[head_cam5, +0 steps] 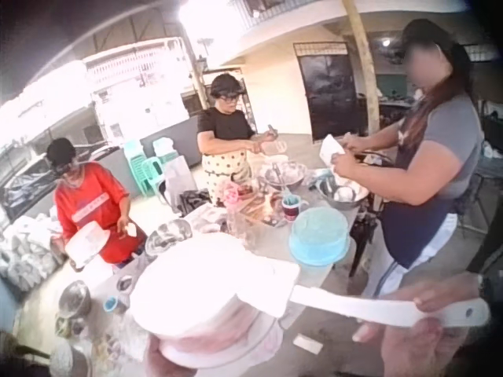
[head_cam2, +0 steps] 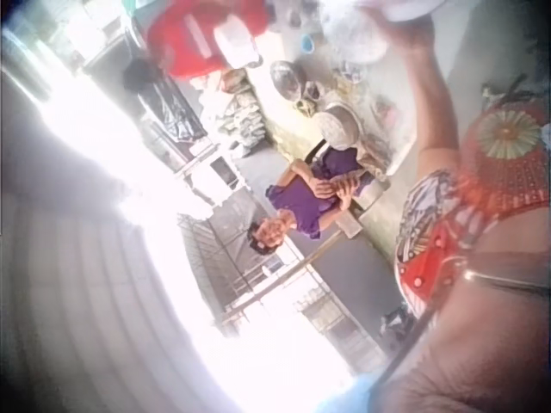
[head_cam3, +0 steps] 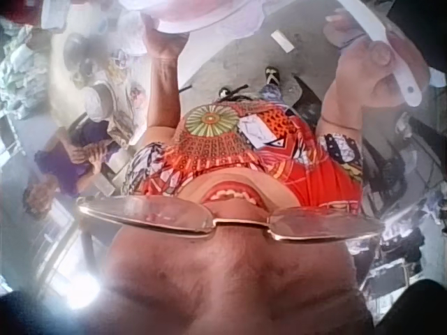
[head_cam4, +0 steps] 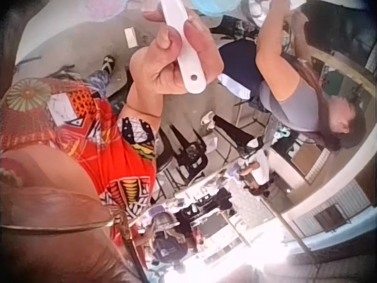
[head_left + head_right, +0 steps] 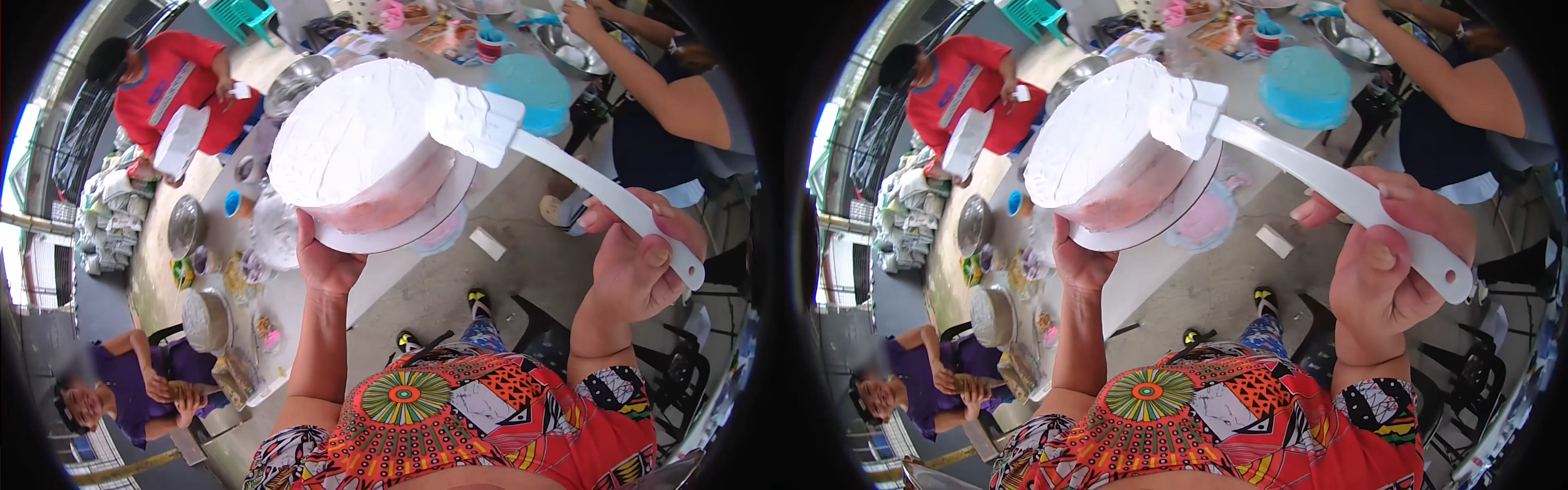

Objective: The person frosts a cake by spreading white frosting over a pink cake base using a spatula while holding the cake stand by hand.

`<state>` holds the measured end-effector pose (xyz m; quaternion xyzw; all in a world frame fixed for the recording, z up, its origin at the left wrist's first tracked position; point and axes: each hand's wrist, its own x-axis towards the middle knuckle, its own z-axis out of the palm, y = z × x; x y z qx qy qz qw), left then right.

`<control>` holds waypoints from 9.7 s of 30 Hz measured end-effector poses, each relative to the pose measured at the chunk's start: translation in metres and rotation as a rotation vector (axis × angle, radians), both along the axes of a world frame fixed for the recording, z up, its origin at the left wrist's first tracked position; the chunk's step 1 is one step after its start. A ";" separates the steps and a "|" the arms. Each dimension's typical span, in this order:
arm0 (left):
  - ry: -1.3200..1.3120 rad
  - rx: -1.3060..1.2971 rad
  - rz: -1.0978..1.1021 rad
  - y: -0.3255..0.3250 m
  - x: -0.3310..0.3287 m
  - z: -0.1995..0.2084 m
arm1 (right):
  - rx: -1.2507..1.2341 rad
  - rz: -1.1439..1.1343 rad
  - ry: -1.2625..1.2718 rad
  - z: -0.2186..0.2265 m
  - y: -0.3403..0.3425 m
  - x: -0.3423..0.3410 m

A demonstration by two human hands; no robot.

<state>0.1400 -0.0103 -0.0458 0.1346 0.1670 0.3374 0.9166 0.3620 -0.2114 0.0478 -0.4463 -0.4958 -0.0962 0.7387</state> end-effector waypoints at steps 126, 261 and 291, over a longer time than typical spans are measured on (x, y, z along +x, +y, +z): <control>0.247 -0.113 0.874 -0.023 -0.421 -0.014 | -0.752 0.431 0.372 -0.144 0.265 -0.312; 0.000 0.198 0.398 0.057 -0.336 0.033 | -0.228 0.227 -0.459 0.141 0.191 -0.322; -0.147 0.161 0.344 0.074 -0.365 0.020 | -0.596 0.588 -0.090 0.150 0.146 -0.265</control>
